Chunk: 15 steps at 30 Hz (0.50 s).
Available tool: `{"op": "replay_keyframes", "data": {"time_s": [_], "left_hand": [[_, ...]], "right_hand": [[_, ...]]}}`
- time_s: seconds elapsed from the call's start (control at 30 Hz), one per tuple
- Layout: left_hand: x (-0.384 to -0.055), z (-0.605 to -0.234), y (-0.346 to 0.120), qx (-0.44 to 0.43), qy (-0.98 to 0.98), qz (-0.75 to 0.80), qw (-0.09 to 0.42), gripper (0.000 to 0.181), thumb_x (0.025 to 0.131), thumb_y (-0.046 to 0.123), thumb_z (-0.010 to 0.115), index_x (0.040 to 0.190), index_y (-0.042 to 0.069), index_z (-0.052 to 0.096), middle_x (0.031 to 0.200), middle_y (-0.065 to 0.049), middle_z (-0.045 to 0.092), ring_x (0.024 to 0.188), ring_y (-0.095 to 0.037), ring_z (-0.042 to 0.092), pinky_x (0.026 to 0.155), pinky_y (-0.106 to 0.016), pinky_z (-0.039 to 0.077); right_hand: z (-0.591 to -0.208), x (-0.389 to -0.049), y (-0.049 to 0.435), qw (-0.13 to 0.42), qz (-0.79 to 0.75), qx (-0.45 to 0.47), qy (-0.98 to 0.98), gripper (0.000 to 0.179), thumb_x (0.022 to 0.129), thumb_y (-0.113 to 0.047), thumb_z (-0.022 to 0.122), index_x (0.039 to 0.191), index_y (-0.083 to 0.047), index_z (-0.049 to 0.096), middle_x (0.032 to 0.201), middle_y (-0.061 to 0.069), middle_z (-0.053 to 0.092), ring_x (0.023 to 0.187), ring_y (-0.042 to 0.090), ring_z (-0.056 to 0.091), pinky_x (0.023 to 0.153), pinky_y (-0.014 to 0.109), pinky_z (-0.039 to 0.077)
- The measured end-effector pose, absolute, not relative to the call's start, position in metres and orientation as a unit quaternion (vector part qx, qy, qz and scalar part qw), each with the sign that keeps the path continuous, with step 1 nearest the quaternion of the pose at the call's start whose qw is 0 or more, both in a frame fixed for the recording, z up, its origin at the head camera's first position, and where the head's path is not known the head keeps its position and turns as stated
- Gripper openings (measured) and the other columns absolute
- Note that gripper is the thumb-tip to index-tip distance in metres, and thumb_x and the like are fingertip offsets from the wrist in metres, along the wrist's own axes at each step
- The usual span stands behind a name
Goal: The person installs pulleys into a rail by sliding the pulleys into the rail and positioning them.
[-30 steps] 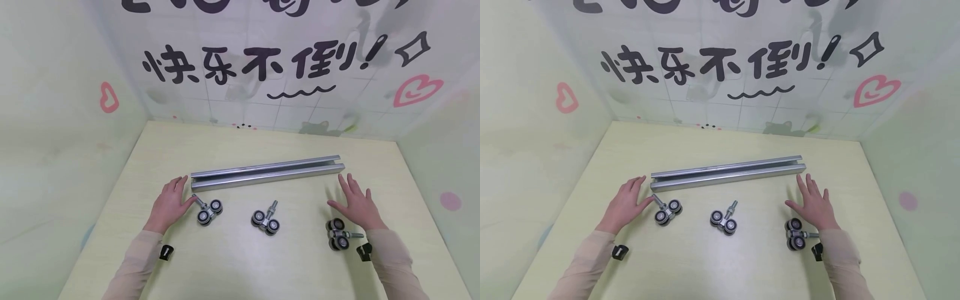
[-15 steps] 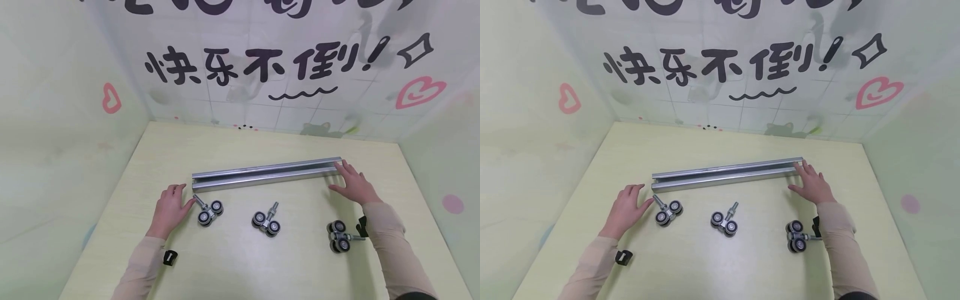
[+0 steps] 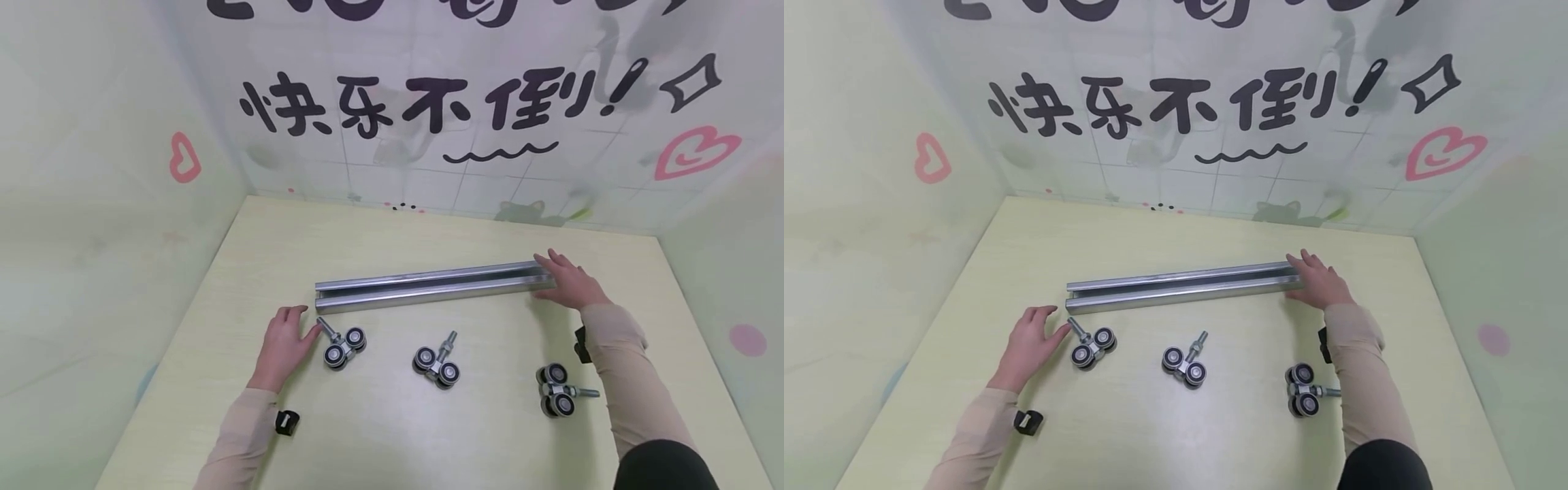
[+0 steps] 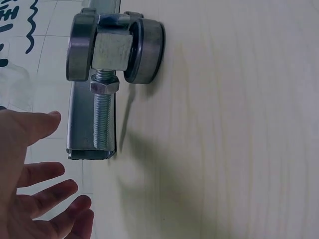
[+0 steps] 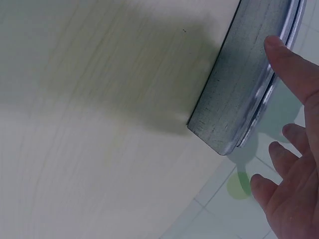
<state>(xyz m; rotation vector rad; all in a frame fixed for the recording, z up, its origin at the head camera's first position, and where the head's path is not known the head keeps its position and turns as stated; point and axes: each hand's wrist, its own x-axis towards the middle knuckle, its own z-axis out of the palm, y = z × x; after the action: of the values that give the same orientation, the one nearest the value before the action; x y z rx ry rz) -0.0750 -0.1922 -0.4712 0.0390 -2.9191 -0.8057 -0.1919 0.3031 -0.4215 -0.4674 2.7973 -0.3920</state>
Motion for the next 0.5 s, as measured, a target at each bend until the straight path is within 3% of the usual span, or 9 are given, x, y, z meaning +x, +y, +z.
{"op": "replay_keyframes", "data": {"time_s": [0.1, 0.23, 0.33, 0.5], "left_hand": [[-0.076, -0.474, -0.191, 0.027, -0.96, -0.275, 0.044, 0.049, 0.083, 0.025, 0.065, 0.115, -0.009, 0.05, 0.11, -0.031, 0.049, 0.097, -0.045, 0.051, 0.084, -0.053, 0.043], [-0.077, -0.479, -0.188, 0.053, -0.955, -0.291, 0.026, 0.05, 0.084, 0.028, 0.064, 0.117, -0.007, 0.05, 0.111, -0.029, 0.05, 0.099, -0.044, 0.051, 0.086, -0.052, 0.043], [-0.077, -0.481, -0.186, 0.067, -0.948, -0.31, 0.02, 0.05, 0.085, 0.029, 0.062, 0.117, -0.006, 0.049, 0.11, -0.027, 0.051, 0.098, -0.042, 0.052, 0.085, -0.052, 0.044], [-0.076, -0.482, -0.182, 0.09, -0.939, -0.332, 0.02, 0.049, 0.086, 0.03, 0.06, 0.117, -0.006, 0.049, 0.106, -0.023, 0.054, 0.094, -0.037, 0.055, 0.08, -0.049, 0.047]], "right_hand": [[-0.427, -0.199, 0.304, 0.136, -0.137, -0.178, 0.965, 0.079, 0.078, -0.037, 0.068, 0.142, -0.011, 0.027, 0.145, 0.027, 0.017, 0.128, 0.048, 0.02, 0.086, 0.071, 0.029], [-0.428, -0.207, 0.3, 0.141, -0.132, -0.188, 0.963, 0.079, 0.076, -0.033, 0.071, 0.14, -0.01, 0.032, 0.144, 0.027, 0.02, 0.125, 0.05, 0.025, 0.081, 0.07, 0.034], [-0.423, -0.211, 0.293, 0.155, -0.125, -0.182, 0.963, 0.076, 0.074, -0.021, 0.073, 0.136, -0.002, 0.035, 0.141, 0.03, 0.023, 0.125, 0.051, 0.024, 0.086, 0.067, 0.035], [-0.426, -0.22, 0.29, 0.156, -0.112, -0.19, 0.963, 0.073, 0.071, -0.013, 0.075, 0.132, 0.003, 0.04, 0.138, 0.03, 0.03, 0.126, 0.048, 0.025, 0.092, 0.063, 0.033]]}}
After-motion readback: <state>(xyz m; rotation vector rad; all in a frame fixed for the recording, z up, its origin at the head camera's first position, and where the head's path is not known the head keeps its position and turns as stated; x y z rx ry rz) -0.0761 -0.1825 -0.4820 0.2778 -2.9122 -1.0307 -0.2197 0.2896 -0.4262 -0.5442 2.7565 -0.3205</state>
